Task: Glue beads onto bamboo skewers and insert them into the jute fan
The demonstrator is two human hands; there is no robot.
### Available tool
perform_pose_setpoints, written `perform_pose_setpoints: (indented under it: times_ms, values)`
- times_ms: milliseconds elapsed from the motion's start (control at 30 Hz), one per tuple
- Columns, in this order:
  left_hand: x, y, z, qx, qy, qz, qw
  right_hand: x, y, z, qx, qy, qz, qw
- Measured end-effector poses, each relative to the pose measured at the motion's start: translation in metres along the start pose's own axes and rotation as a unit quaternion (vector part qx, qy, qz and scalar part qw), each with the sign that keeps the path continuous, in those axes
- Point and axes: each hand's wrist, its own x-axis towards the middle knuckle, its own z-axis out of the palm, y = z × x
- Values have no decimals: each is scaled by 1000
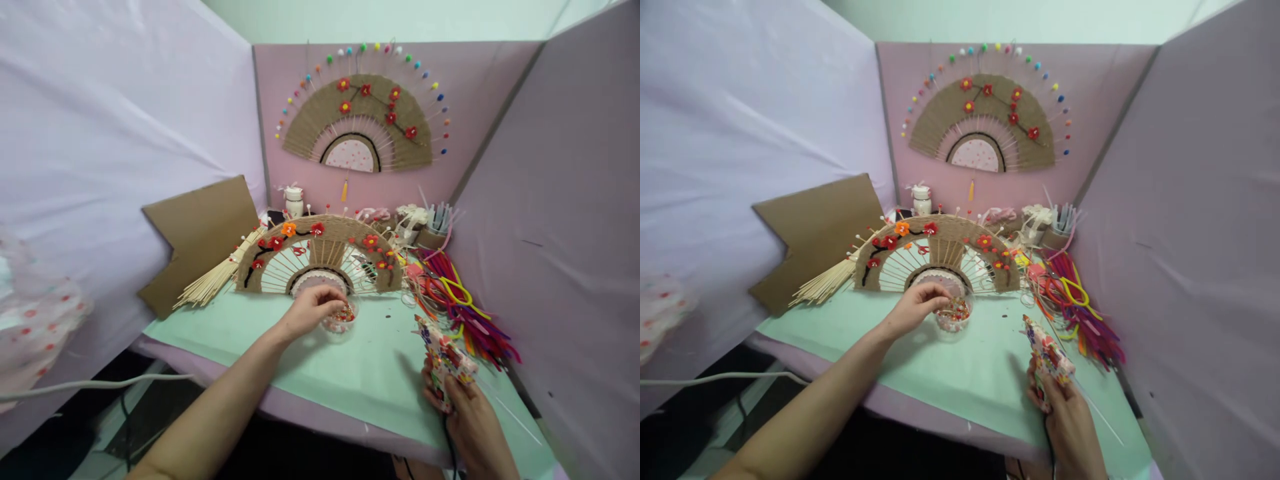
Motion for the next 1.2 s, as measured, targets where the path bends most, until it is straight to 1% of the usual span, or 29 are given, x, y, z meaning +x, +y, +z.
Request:
perform_pose_setpoints:
  times_ms: [100,200,267,300,433,567,700,767,800,867,933,967,1100,1200]
  values:
    - [-4,-8,-12,33,78,21,996,-4,-2,5,10,4,3,1000]
    - [-8,-21,-22,91,159,33,982,-3,-7,13,21,7,5,1000]
    - [-10,-28,-25,128,197,57,970,-1,-12,19,30,4,2,1000]
    - [-10,-31,-26,142,207,73,965,0,-14,22,37,3,-4,999]
    - [-5,-30,-25,179,217,124,951,0,-19,34,51,-14,-21,998]
    - [6,-26,-24,220,214,136,942,-2,-17,42,32,-49,-43,997]
    - [18,-24,-25,234,214,130,940,-6,-19,47,-66,-100,-67,991]
    - [23,-22,-24,228,212,129,941,-6,-23,48,-135,-97,-75,983]
    - [25,-22,-24,225,209,129,943,-5,-25,48,-174,-82,-91,977]
    - [29,-21,-23,219,204,129,945,1,-28,42,-262,-32,-151,953]
    - [33,-22,-22,216,201,127,947,10,-27,29,-343,21,-212,915]
    - [35,-22,-22,216,201,126,947,16,-25,21,-369,41,-226,901]
    - [42,-25,-24,228,212,127,942,31,-14,-15,-440,88,-230,863]
    - [45,-23,-25,238,224,122,937,35,-4,-32,-491,117,-235,831]
